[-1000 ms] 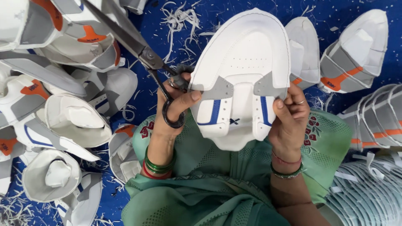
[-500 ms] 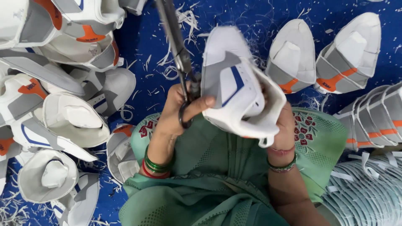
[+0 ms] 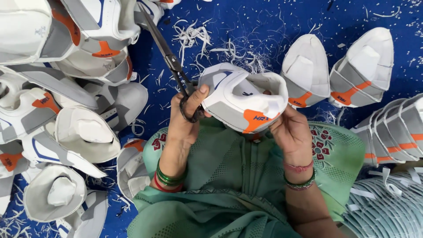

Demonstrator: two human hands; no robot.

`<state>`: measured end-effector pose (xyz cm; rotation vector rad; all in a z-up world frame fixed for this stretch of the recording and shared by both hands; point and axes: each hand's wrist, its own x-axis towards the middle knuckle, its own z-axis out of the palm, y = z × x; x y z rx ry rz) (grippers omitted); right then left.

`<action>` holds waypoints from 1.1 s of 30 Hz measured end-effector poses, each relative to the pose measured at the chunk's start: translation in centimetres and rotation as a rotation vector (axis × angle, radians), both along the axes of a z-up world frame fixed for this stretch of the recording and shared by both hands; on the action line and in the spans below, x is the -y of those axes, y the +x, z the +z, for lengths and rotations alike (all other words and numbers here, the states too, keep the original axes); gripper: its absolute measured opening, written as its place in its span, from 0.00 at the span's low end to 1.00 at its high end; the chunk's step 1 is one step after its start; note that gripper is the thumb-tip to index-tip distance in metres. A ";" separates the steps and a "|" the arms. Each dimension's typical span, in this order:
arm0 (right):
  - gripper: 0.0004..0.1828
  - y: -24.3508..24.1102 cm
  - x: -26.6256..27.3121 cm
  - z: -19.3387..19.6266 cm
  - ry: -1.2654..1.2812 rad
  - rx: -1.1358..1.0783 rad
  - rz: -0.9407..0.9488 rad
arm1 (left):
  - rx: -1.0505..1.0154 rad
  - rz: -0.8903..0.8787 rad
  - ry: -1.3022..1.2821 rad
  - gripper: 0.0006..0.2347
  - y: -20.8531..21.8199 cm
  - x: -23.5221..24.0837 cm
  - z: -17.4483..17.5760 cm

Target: The person trims excess material from shoe uppers using scissors.

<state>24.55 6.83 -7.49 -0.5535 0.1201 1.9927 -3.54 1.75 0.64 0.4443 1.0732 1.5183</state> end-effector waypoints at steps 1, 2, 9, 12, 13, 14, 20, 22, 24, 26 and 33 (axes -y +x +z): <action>0.25 0.0 0.0 0.2 0.000 0.001 -0.001 | 0.001 -0.001 0.000 0.13 0.0 0.0 -0.2; 0.25 0.0 0.0 0.3 0.003 0.018 0.000 | 0.015 -0.001 0.014 0.13 -0.1 0.0 -0.4; 0.22 -2.3 1.9 9.7 0.421 0.368 -0.123 | -0.693 0.100 0.020 0.18 0.3 -0.1 -0.4; 0.19 -2.9 3.2 12.0 1.520 1.675 0.156 | -0.333 -0.089 0.136 0.21 0.0 0.1 1.3; 0.19 -4.4 3.5 12.8 1.518 1.674 0.154 | -0.335 -0.092 0.136 0.21 0.1 0.2 0.9; 0.23 -6.0 3.8 13.7 1.799 1.783 0.168 | -0.324 -0.151 0.239 0.20 0.3 0.5 0.5; 0.30 -7.4 5.3 14.3 2.139 1.794 0.224 | -0.291 -0.025 0.058 0.09 0.2 0.6 -0.3; 0.29 -6.4 5.6 14.3 2.088 1.752 0.267 | -0.202 0.027 0.065 0.08 0.0 0.4 0.6; 0.26 -4.9 5.8 14.3 1.952 1.878 0.341 | -0.199 0.077 0.066 0.08 -0.4 0.5 0.7; 0.25 -4.2 5.8 14.0 1.941 1.928 0.374 | -0.199 0.084 0.069 0.08 -0.4 0.5 0.3; 0.26 -3.4 6.5 11.7 1.894 1.918 0.466 | -0.251 0.038 0.029 0.08 0.0 0.8 0.6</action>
